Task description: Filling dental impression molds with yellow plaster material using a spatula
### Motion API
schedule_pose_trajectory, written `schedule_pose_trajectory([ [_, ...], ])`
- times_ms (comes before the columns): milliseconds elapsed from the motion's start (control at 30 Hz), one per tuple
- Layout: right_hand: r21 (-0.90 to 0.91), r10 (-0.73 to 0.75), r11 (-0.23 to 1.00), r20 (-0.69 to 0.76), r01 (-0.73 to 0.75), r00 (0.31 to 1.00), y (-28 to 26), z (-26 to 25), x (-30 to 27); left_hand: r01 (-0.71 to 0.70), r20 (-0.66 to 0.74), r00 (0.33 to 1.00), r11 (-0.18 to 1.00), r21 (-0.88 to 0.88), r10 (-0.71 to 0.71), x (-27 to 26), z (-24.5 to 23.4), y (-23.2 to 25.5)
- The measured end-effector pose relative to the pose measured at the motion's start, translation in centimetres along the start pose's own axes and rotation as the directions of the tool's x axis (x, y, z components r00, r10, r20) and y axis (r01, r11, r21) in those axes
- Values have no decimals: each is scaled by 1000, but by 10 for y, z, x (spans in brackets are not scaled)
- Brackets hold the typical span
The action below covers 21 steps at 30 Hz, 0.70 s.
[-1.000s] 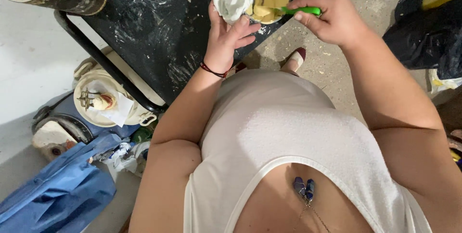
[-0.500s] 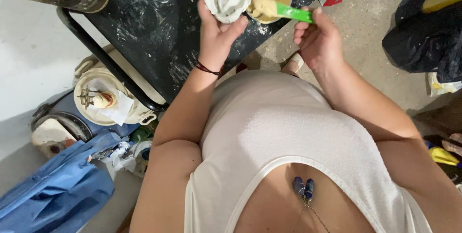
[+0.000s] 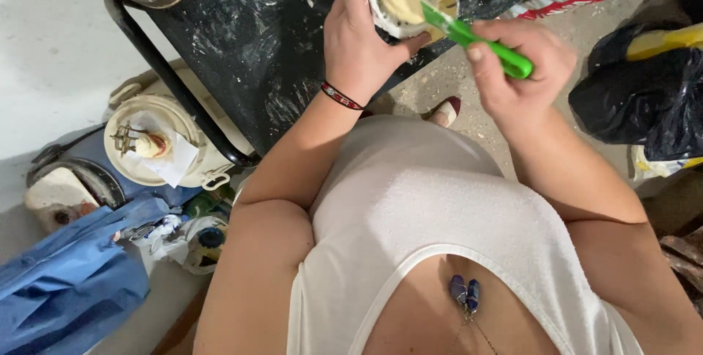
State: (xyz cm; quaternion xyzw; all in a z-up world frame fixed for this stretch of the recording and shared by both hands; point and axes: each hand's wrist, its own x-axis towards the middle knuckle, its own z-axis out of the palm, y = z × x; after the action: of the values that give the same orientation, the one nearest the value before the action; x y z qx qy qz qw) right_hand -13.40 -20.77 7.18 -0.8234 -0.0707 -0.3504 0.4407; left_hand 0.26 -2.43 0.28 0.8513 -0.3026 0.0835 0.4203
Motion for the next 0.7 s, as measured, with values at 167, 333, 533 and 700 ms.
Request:
schedule_pose_trajectory([
  [167, -152, -94, 983, 60, 102, 994, -13, 6, 13, -4, -27, 1000, 999, 36, 5, 3, 0, 2],
  [333, -181, -148, 969, 125, 170, 981, 0, 4, 16, 54, -13, 998, 997, 47, -53, 3, -3, 4],
  [533, -92, -83, 991, 189, 101, 978, 9, -4, 19, 46, 4, 999, 997, 66, -47, 4, -8, 6],
  [700, 35, -89, 996, 272, 83, 958, 29, -22, 21, 32, 28, 999, 997, 77, -34, 2, -10, 4],
])
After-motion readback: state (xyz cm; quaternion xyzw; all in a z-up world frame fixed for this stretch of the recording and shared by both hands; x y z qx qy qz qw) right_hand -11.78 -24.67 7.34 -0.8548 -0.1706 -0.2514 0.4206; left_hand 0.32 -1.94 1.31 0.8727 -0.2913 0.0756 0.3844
